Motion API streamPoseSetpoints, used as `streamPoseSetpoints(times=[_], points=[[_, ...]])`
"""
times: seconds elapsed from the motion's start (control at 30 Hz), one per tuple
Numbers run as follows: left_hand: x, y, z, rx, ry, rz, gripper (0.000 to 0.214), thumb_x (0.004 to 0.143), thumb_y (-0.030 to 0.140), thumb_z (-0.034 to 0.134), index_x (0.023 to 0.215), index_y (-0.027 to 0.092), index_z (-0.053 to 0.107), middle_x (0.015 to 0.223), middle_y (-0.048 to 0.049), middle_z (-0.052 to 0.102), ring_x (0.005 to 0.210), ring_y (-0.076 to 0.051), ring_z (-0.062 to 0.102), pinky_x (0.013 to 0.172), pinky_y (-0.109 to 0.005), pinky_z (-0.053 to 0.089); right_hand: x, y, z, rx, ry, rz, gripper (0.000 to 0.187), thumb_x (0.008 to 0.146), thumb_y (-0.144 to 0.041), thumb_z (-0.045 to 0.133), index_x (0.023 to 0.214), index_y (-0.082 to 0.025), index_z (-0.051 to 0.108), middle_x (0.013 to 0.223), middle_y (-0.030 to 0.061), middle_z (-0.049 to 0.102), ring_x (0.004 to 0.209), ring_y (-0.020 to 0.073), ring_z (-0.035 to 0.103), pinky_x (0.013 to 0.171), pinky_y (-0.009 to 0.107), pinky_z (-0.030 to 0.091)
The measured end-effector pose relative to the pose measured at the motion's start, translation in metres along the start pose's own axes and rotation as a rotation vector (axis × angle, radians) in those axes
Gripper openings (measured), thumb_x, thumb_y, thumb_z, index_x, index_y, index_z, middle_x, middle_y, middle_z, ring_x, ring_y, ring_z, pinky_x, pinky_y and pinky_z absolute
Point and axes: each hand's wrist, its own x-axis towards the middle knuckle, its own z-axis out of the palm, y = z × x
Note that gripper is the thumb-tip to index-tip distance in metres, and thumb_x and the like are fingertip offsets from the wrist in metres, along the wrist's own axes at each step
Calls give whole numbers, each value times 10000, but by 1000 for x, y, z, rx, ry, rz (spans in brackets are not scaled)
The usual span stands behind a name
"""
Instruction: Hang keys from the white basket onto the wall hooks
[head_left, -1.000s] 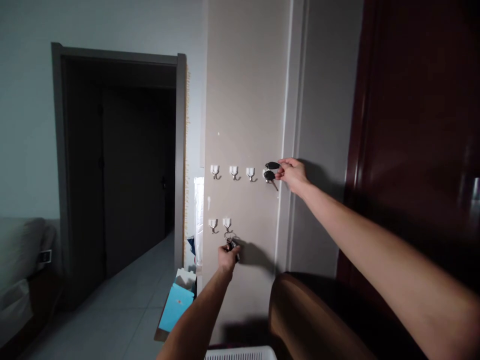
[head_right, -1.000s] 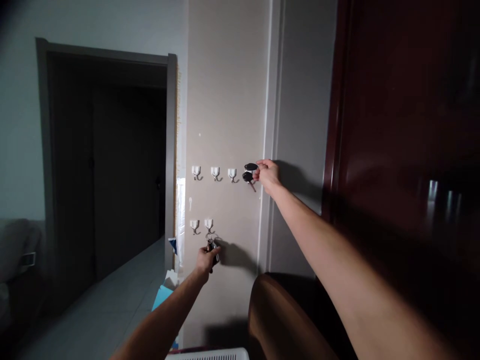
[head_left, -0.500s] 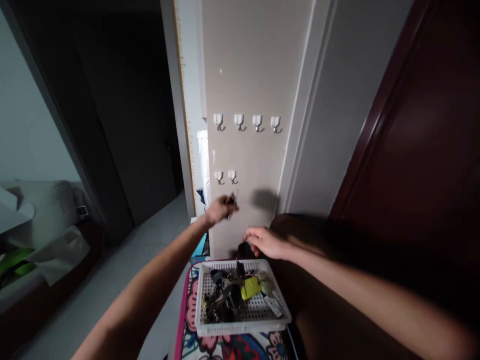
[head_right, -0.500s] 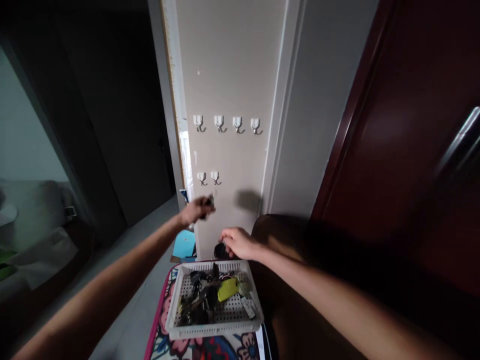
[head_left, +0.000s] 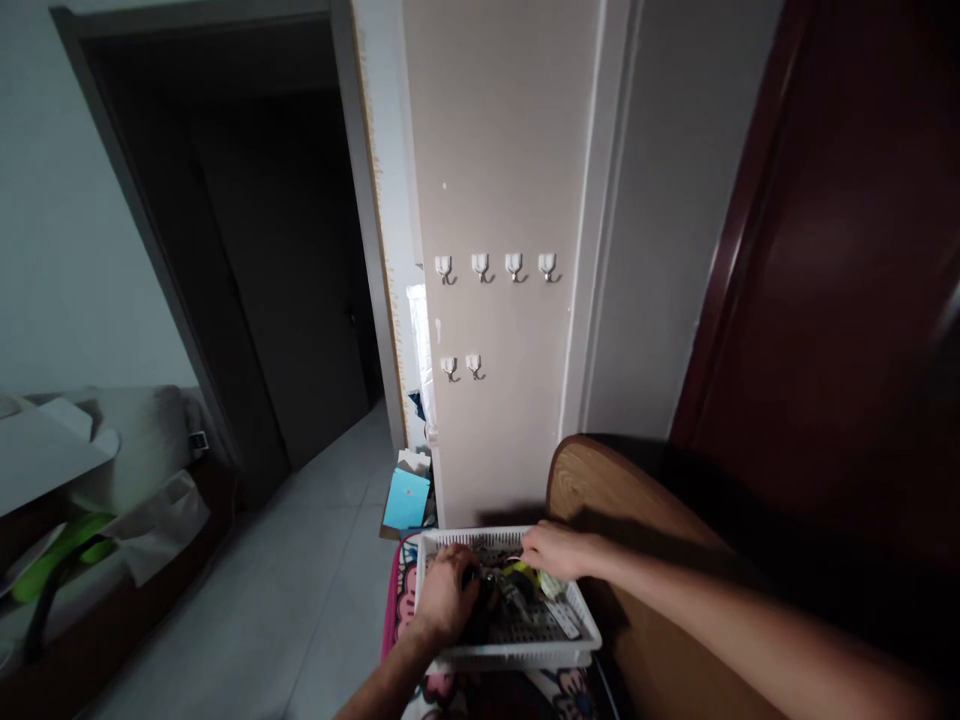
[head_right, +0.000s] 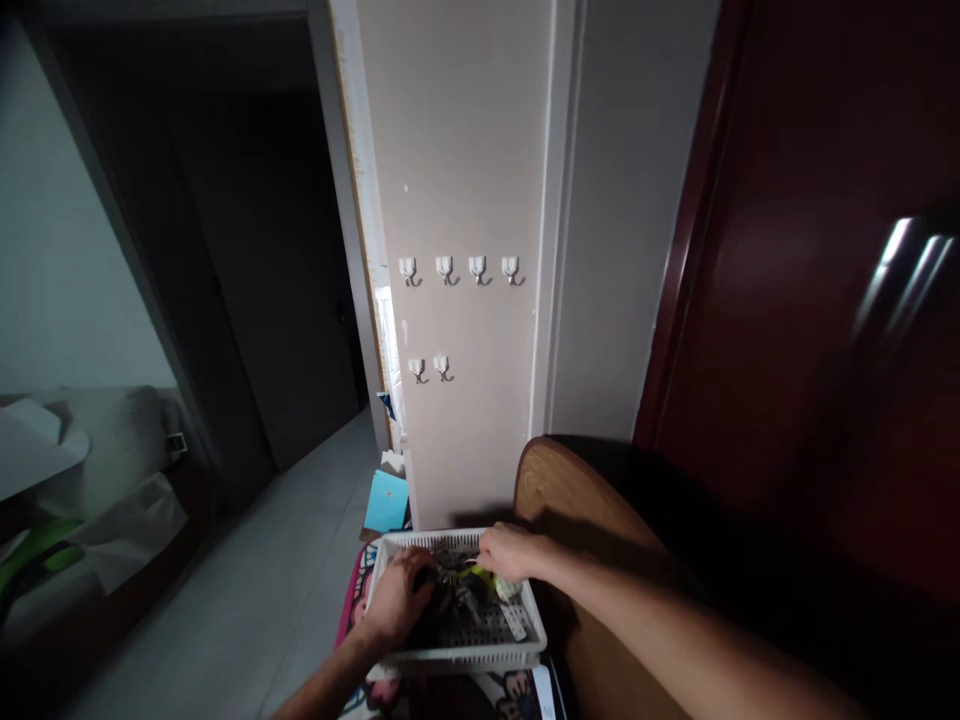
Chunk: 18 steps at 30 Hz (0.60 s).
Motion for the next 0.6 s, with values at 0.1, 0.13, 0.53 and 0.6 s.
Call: streamPoseSetpoints(times=[0.1, 0.13, 0.53, 0.6], points=[[-3, 0, 3, -11, -6, -10, 177, 615, 140, 379, 730, 161, 511, 842, -34, 512, 826, -137, 424, 755, -236, 293, 1, -2, 6, -30, 33, 31, 323, 671, -257, 319, 629, -124, 611, 558, 81, 579, 485, 128, 485, 420, 209, 287], [-1, -1, 3, -29, 0, -30, 177, 609, 143, 384, 732, 158, 511, 829, -32, 514, 809, -135, 429, 743, -233, 299, 2, -3, 5, -30, 44, 26, 326, 673, -257, 319, 613, -121, 609, 536, 74, 571, 470, 121, 472, 417, 207, 281], [50, 16, -11, -376, 10, -241, 53, 535, 173, 468, 563, 129, 474, 471, 54, 377, 496, -72, 355, 471, -187, 276, 29, -27, -24, 255, 206, 170, 443, 712, -351, 239, 668, -100, 601, 563, 54, 557, 517, 116, 467, 415, 198, 285], [37, 6, 2, -418, 29, -269, 157, 562, 287, 465, 522, 136, 451, 471, 48, 368, 508, -80, 352, 486, -198, 281, 25, -29, -11, 205, 131, 194, 477, 707, -393, 220, 722, -107, 602, 665, 96, 584, 608, 165, 514, 458, 229, 331]])
